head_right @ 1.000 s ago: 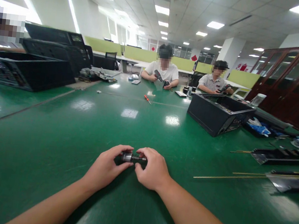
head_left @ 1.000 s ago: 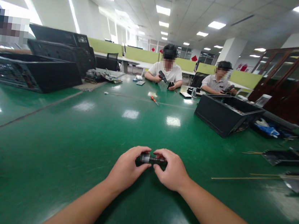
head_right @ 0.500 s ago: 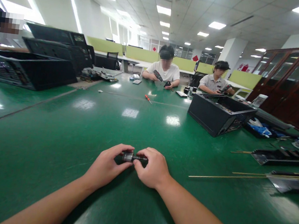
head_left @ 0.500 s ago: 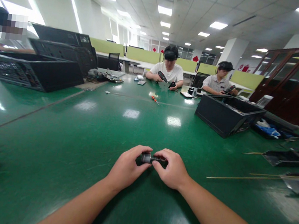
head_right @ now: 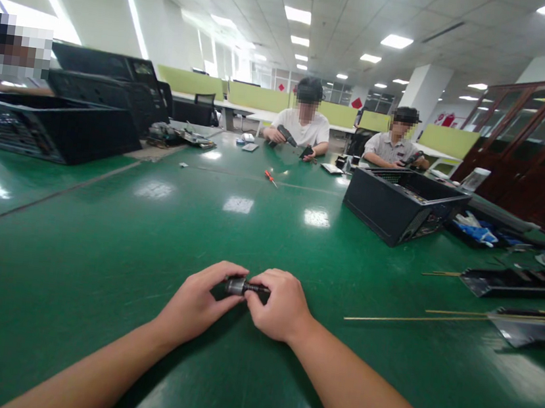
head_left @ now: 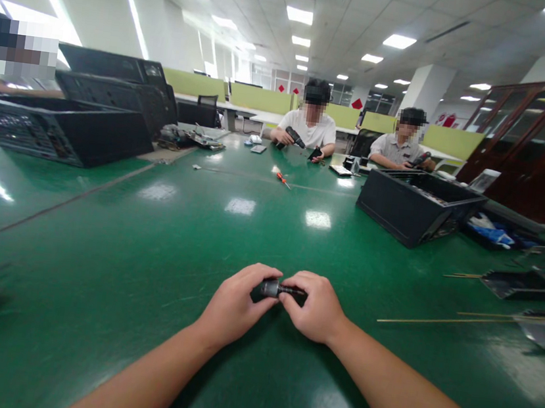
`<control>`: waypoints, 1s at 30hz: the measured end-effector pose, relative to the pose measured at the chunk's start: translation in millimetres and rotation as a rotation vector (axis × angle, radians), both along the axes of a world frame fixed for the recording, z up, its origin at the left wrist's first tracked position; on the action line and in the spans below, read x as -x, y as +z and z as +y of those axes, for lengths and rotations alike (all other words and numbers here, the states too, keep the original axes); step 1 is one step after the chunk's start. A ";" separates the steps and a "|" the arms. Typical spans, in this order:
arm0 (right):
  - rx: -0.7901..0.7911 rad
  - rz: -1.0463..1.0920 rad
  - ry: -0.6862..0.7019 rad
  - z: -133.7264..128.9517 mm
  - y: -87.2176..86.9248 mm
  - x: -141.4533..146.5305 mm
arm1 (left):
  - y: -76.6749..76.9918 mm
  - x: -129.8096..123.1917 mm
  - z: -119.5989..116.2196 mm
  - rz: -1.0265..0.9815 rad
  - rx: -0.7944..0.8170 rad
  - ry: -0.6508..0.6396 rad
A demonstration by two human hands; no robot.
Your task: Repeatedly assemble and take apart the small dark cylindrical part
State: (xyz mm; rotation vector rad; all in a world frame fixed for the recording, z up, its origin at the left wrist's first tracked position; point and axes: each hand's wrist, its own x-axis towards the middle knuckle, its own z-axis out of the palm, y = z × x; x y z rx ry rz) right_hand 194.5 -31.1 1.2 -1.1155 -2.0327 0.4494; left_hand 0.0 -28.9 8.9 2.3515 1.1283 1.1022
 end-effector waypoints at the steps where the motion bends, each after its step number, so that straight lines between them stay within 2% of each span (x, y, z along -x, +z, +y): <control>1: -0.004 -0.001 -0.002 0.2 0.2 -0.3 | 0.3 -0.1 -0.3 -0.002 0.001 0.000; 13: -0.018 0.014 -0.021 -0.5 2.4 -1.3 | 1.8 1.2 0.3 -0.062 -0.007 -0.032; 30: -0.046 0.094 -0.056 1.4 1.8 -2.7 | 1.8 4.5 4.8 -0.110 -0.052 0.034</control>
